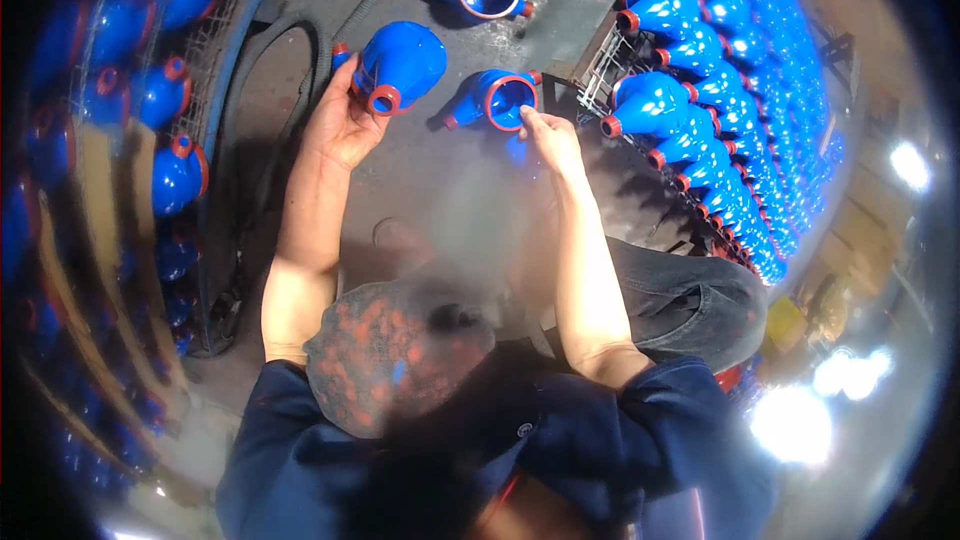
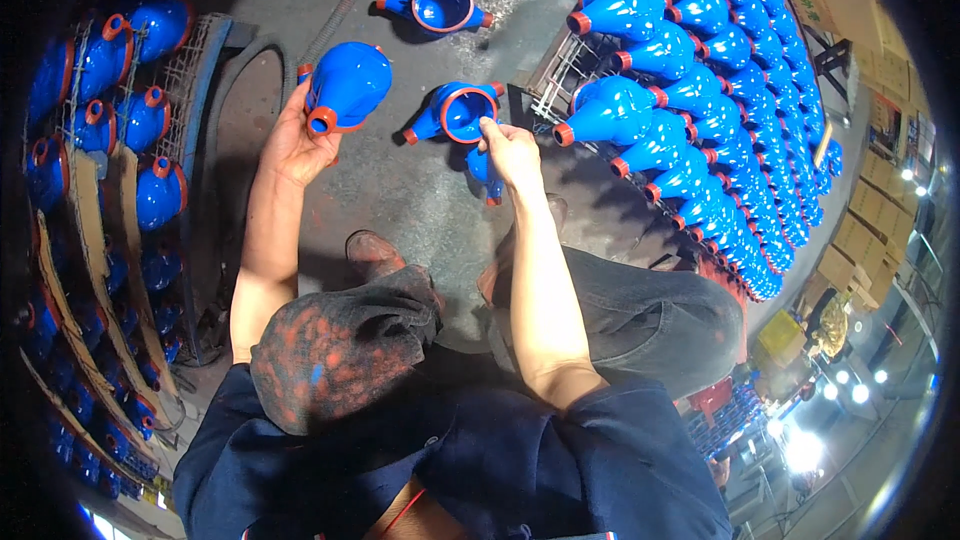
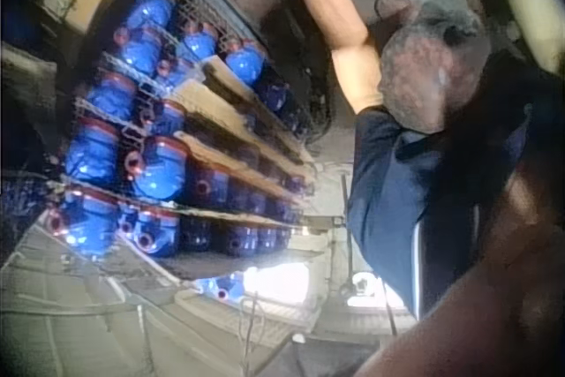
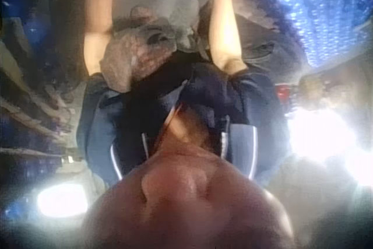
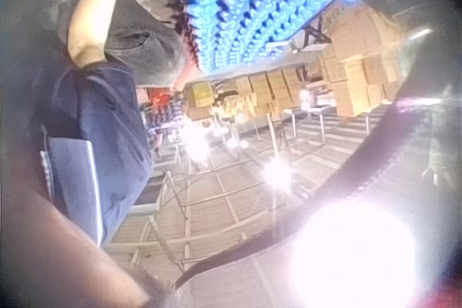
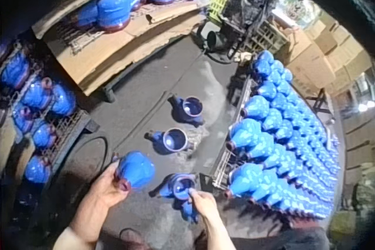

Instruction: The person handles several blue-coated metal castings one at a time, turning them over to view different sides and openings, before placing them into a yellow crate.

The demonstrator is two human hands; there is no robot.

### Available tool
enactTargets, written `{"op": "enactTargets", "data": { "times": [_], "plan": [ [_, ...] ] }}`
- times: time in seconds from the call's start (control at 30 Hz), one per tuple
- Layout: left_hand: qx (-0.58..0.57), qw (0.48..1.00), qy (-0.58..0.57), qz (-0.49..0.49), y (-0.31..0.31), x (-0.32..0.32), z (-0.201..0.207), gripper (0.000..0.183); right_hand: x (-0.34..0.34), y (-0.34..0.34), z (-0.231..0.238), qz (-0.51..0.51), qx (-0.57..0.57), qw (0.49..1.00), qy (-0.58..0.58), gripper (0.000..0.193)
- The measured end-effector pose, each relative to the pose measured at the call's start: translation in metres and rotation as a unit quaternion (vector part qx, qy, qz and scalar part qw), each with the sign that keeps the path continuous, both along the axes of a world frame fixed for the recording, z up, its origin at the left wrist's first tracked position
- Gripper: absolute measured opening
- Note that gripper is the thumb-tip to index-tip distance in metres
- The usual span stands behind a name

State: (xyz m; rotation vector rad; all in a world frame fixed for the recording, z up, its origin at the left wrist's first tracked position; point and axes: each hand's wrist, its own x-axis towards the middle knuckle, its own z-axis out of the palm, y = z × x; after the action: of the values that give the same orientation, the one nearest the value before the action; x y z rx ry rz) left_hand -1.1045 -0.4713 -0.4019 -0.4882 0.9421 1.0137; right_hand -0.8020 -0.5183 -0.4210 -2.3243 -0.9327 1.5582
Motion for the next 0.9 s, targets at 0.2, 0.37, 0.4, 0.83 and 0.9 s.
{"op": "enactTargets", "data": {
  "times": [0.2,0.37,0.4,0.83,0.9],
  "plan": [
    [-0.001,0.997,-0.076,0.02,-0.02,-0.012,-0.027,0.028,-0.032,0.004,0.03,0.026,-0.012,0.996,-0.083,0.055],
    [0.002,0.994,-0.1,0.036,-0.022,-0.008,-0.011,0.028,-0.03,0.0,0.024,0.032,0.02,0.997,-0.067,0.058],
    [0.009,0.992,-0.115,0.045,-0.024,-0.009,-0.012,0.028,-0.029,-0.001,0.025,0.027,0.025,0.997,-0.073,0.058],
    [0.199,0.947,0.232,-0.096,-0.016,0.014,0.066,0.031,-0.078,0.026,0.111,-0.017,0.191,0.955,0.228,0.046],
    [0.234,0.925,0.269,-0.134,-0.016,0.022,0.073,0.028,-0.087,0.03,0.111,-0.06,0.132,0.938,0.316,0.055]
  ]
}}
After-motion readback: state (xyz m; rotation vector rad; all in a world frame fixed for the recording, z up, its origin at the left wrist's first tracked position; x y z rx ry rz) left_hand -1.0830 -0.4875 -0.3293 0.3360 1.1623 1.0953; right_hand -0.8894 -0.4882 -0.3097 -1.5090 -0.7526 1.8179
